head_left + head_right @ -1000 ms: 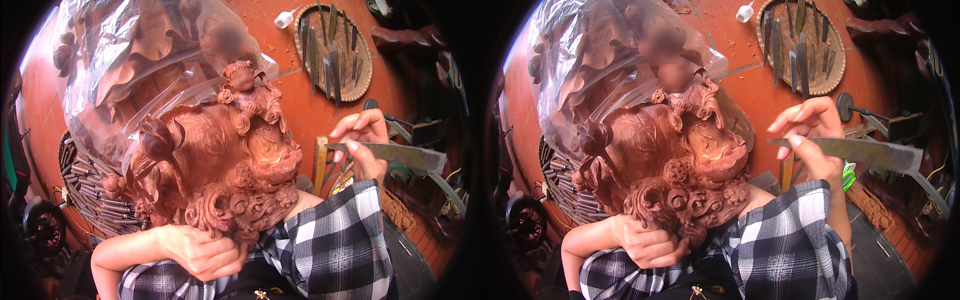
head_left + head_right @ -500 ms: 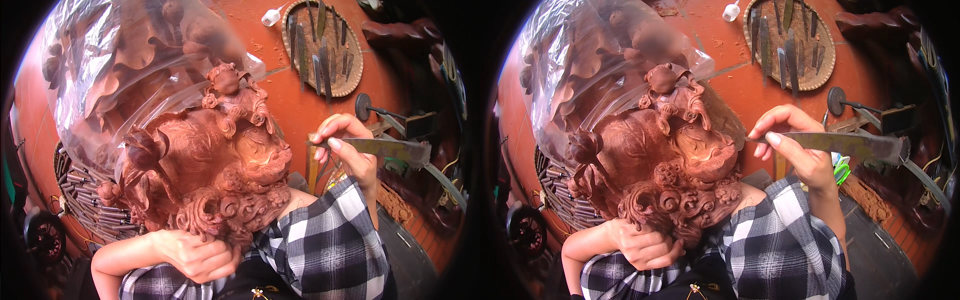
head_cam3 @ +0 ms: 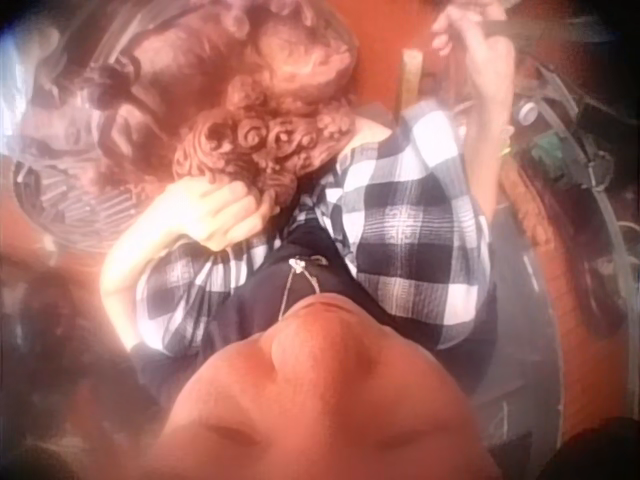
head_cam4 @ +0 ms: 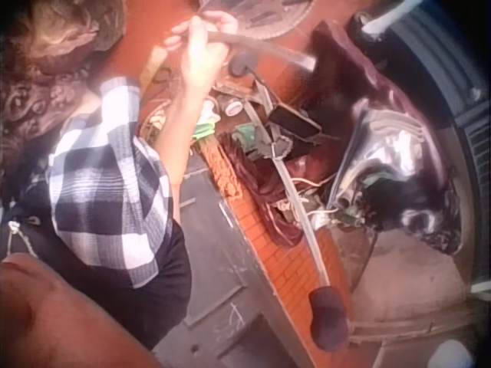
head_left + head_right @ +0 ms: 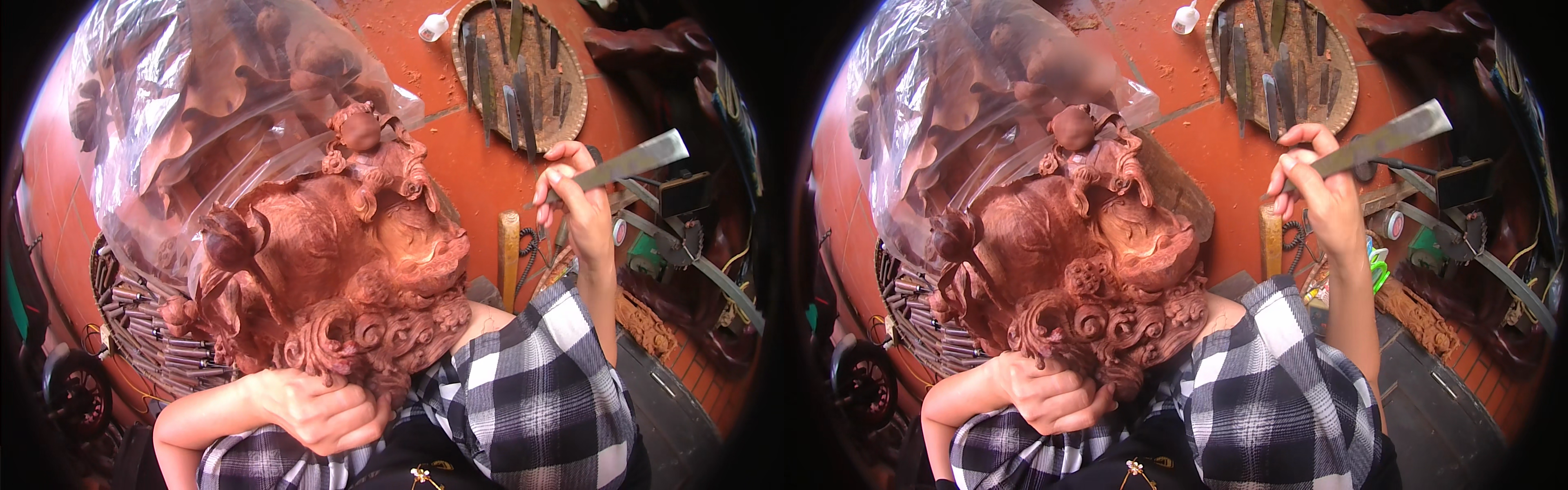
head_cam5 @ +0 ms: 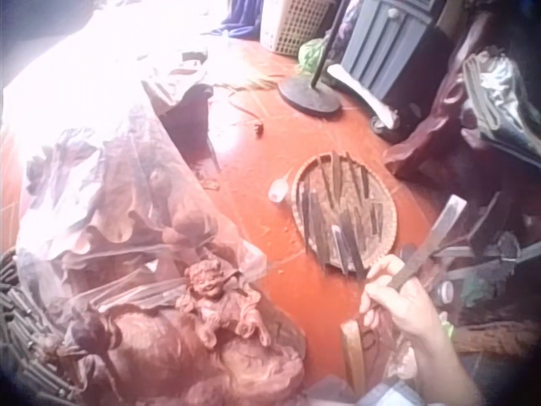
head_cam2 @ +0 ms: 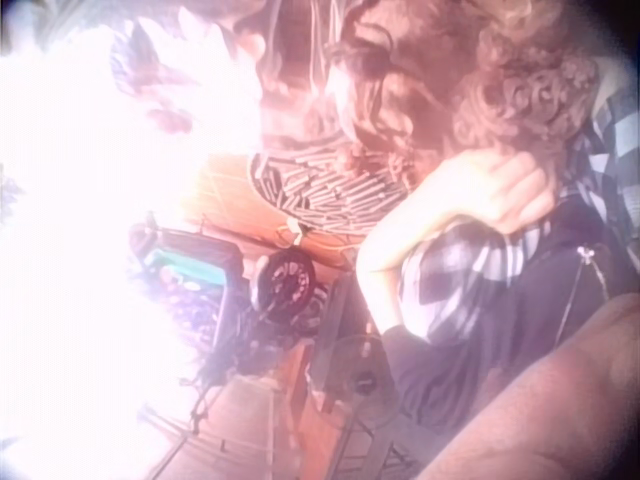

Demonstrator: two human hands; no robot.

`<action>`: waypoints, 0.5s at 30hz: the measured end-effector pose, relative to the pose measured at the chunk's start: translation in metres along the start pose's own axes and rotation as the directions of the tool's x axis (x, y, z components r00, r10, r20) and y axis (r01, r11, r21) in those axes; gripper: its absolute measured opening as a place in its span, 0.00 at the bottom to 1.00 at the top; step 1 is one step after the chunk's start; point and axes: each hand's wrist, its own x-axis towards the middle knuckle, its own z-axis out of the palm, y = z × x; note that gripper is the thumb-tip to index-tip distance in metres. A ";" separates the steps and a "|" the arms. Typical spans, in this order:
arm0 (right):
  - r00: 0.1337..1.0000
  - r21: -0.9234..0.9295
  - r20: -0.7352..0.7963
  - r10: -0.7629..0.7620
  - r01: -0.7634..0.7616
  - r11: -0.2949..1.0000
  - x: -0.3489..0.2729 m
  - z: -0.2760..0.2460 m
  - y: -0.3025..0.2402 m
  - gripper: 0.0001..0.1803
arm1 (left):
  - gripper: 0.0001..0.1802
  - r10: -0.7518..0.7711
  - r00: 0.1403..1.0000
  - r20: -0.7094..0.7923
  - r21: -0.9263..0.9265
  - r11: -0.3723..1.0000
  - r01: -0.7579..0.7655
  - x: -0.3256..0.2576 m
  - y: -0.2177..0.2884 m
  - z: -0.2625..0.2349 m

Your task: The person carves a wooden sculpture using a chisel and a rotary tool. They refine the details of a small figure and surrounding floral patterns on the wood, switching between tools to shape and smooth the surface.

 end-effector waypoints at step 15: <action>0.882 -0.596 -0.440 0.171 -0.429 0.679 0.086 -0.124 0.112 0.19 | 0.09 0.031 0.998 0.048 -0.028 0.999 -0.029 0.011 -0.008 -0.003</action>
